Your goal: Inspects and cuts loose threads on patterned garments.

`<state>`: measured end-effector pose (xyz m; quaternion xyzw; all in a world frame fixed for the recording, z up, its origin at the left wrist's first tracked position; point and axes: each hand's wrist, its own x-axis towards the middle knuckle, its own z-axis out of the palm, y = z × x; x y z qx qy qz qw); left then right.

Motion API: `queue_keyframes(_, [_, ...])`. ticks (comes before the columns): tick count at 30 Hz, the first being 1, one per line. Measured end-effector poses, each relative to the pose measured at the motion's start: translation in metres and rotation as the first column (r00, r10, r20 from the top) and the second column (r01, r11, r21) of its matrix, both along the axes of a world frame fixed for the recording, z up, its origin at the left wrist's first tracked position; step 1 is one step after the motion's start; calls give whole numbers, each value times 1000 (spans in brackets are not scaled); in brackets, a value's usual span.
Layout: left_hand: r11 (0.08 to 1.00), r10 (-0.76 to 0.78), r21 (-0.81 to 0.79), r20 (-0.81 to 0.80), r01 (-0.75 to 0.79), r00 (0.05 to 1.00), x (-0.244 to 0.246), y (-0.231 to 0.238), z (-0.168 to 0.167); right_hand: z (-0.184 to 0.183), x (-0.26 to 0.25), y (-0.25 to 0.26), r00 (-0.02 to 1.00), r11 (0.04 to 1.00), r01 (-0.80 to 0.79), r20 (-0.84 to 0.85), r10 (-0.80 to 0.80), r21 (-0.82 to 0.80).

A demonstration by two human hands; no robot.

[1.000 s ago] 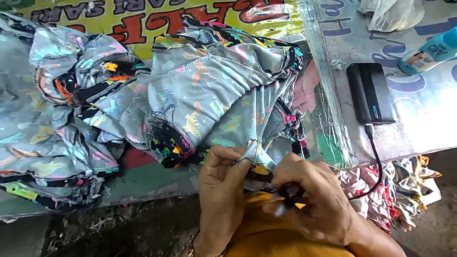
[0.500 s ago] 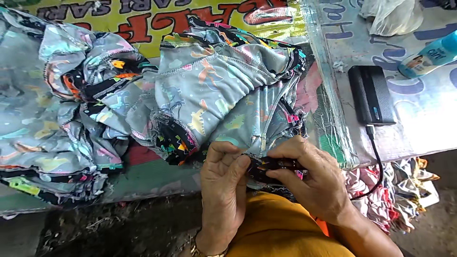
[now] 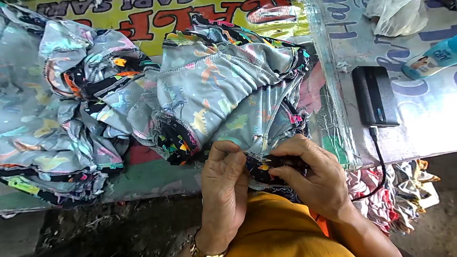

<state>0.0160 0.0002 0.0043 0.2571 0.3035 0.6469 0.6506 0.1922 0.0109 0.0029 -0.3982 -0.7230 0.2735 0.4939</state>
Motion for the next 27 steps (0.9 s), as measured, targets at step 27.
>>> queue_keyframes(27, [999, 10, 37, -123, -6, 992, 4, -1, -1, -2, 4, 2, 999, 1000, -27, -25, 27, -5])
